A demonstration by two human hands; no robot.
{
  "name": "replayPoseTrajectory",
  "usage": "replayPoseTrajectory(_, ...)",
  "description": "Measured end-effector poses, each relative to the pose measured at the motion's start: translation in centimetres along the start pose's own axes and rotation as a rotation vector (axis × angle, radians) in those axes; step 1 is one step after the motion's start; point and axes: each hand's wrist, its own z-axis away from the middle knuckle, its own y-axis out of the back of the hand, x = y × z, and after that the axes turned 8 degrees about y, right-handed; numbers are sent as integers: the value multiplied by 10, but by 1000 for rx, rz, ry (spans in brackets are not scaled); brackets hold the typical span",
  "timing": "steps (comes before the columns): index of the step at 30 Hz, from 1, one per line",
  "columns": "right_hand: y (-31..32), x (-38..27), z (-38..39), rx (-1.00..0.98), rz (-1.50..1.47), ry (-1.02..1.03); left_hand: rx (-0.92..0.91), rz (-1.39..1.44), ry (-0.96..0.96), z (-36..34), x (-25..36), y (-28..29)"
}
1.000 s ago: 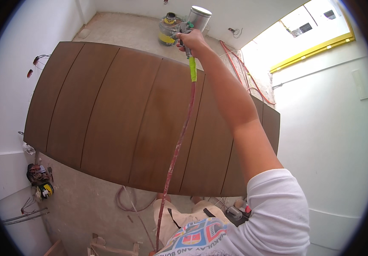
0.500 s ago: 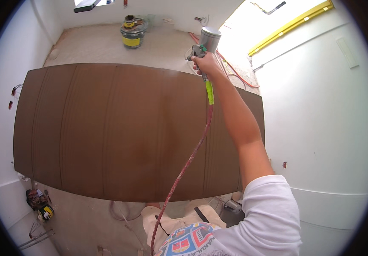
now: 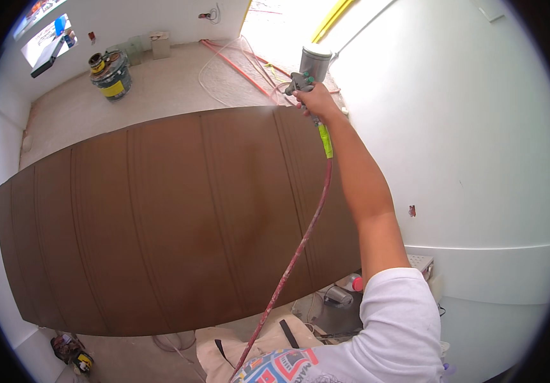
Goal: The person pours paint from a can into a cup, then uses a spray gun to apply paint to a large wooden panel. The person moves around the room to adjust the spray gun and apply paint to different sections of the panel.
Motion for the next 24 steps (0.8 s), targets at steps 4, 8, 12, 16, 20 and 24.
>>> replayPoseTrajectory(4, 70, 69, -5, 76, 22, -9, 13, -26, -12, 14, 32, -27)
replayPoseTrajectory(8, 136, 134, -28, 147, 87, -38, 19, -30, 5, 42, 60, -52)
replayPoseTrajectory(12, 174, 154, -47, 225, 169, -103, 0, -43, 26, 51, 69, -53)
replayPoseTrajectory(16, 202, 160, -41, 326, 298, -155, -7, -45, 36, 58, 69, -53)
replayPoseTrajectory(20, 199, 162, -25, 300, 220, -178, 1, -40, 32, 59, 61, -56)
replayPoseTrajectory(24, 157, 146, -6, 215, 110, -128, 10, -30, 10, 50, 40, -46)
